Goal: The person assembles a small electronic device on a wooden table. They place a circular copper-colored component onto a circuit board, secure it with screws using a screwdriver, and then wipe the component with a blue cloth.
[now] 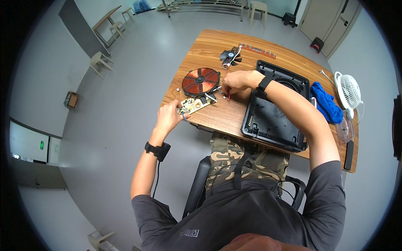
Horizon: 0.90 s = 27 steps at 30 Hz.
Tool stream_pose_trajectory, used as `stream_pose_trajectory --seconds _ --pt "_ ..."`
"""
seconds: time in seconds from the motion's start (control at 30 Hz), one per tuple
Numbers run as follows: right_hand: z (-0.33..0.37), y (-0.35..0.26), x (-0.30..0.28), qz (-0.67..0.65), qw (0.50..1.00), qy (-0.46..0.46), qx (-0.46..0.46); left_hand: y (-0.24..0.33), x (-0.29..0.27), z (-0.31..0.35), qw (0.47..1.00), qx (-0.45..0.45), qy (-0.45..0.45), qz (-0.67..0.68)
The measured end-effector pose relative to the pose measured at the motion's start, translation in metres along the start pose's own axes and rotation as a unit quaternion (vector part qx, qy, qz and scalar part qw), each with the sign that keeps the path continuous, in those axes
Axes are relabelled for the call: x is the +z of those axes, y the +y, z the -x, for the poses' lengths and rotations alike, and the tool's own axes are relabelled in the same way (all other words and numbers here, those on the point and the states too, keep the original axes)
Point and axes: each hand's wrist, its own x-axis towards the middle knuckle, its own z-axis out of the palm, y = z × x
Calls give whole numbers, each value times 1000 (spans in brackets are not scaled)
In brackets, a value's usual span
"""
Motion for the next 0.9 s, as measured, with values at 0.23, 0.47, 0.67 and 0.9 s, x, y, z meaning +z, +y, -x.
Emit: stream_pose_trajectory --seconds 0.23,0.47,0.67,0.9 --pt "27 2 -24 7 999 -20 37 -3 1 -1 1000 7 0 6" --pt "29 46 -17 109 967 -57 223 7 -4 -3 1000 3 -10 -3" --pt "8 16 -24 45 976 -100 190 -1 -4 2 1000 7 -3 -2" --pt "-48 18 -51 51 994 47 82 -3 -1 -1 1000 20 1 3"
